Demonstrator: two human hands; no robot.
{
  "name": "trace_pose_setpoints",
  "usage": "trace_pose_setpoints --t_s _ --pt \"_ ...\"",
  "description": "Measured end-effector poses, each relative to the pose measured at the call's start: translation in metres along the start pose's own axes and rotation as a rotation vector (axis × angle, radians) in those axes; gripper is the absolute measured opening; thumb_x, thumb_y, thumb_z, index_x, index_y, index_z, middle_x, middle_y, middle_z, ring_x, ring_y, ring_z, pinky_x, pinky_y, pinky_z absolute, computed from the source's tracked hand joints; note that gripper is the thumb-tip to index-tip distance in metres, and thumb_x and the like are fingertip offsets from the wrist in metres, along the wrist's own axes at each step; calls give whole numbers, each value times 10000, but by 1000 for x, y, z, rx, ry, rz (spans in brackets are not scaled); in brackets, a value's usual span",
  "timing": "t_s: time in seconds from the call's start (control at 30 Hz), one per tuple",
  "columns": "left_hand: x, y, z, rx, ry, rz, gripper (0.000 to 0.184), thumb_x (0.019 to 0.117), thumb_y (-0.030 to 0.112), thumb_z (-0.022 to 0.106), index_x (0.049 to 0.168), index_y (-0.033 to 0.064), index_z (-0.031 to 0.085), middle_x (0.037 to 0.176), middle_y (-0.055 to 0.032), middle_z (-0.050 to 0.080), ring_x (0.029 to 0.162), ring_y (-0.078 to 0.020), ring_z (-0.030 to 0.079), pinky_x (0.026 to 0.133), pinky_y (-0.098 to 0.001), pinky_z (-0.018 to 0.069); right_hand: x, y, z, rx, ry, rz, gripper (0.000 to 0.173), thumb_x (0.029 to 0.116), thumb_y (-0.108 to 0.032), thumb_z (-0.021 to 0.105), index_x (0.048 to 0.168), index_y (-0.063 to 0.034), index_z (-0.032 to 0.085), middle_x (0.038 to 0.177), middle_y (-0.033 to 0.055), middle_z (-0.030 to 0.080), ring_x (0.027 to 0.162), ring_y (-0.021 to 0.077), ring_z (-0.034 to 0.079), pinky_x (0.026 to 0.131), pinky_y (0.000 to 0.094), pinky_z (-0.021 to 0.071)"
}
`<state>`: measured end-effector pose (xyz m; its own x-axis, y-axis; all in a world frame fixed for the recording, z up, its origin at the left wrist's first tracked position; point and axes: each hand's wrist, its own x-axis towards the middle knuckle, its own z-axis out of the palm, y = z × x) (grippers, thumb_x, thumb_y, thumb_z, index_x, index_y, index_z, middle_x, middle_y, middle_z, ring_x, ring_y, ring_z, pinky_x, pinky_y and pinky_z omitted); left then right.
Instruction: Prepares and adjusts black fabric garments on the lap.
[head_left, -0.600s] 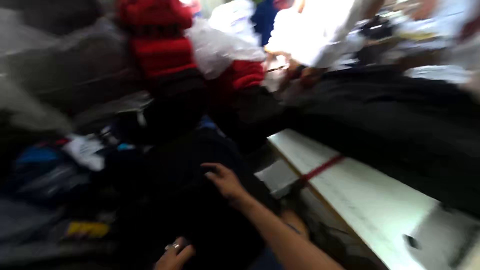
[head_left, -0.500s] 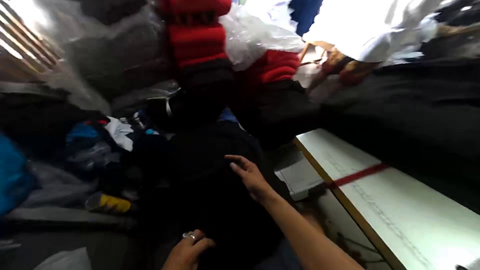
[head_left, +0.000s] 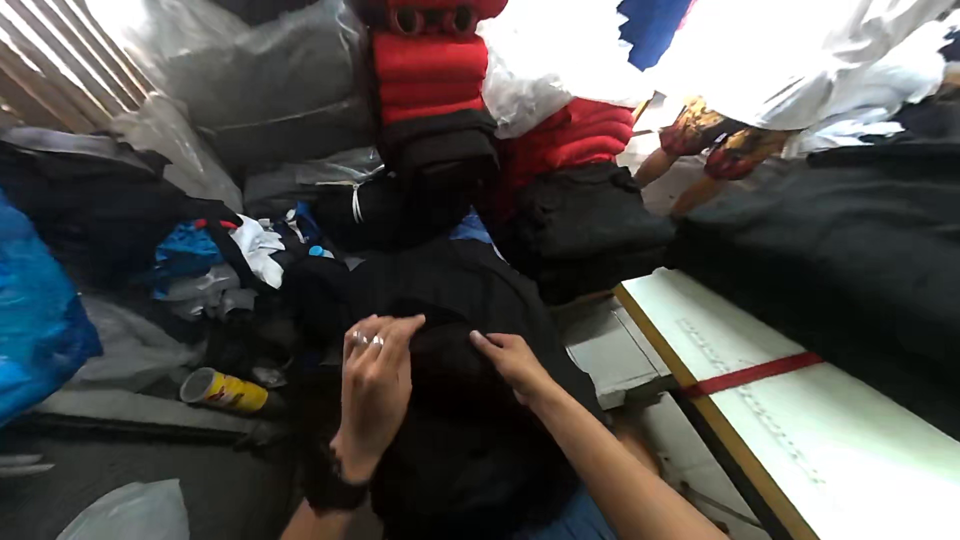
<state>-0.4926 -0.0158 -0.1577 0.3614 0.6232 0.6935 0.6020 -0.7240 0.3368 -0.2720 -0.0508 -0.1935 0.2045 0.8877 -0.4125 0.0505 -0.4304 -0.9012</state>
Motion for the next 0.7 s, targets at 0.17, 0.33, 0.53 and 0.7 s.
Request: trace_pose_setpoints --t_s 0.17,0.33,0.53,0.7 --pt "-76 35 9 -455 -660 -87 351 984 436 652 1278 251 702 1383 -41 629 1263 -198 617 1000 -427 565 17 31 -21 102 141 139 363 983 -361 704 941 -1 707 845 98 691 753 151 644 730 362 553" --pt "-114 32 -16 -246 -1237 -324 658 844 742 646 1170 175 721 1248 -164 653 1088 -388 667 806 -606 571 9 23 -16 126 66 7 346 991 -321 700 812 -37 618 716 44 598 635 116 573 629 306 512" --pt "-77 10 -43 -377 -1143 -97 125 900 176 765 953 69 726 1032 -169 690 968 -364 689 813 -567 583 -13 7 -14 21 -380 -247 232 1030 -242 625 1112 -27 655 945 30 678 854 68 651 814 271 561" --pt "12 -16 -4 -49 -586 -4 353 972 58 616 1289 198 680 1035 -31 752 975 -247 714 937 -540 536 -15 22 3 -262 -419 -254 495 889 -357 796 1235 -37 645 1110 120 707 1036 190 683 951 428 560"
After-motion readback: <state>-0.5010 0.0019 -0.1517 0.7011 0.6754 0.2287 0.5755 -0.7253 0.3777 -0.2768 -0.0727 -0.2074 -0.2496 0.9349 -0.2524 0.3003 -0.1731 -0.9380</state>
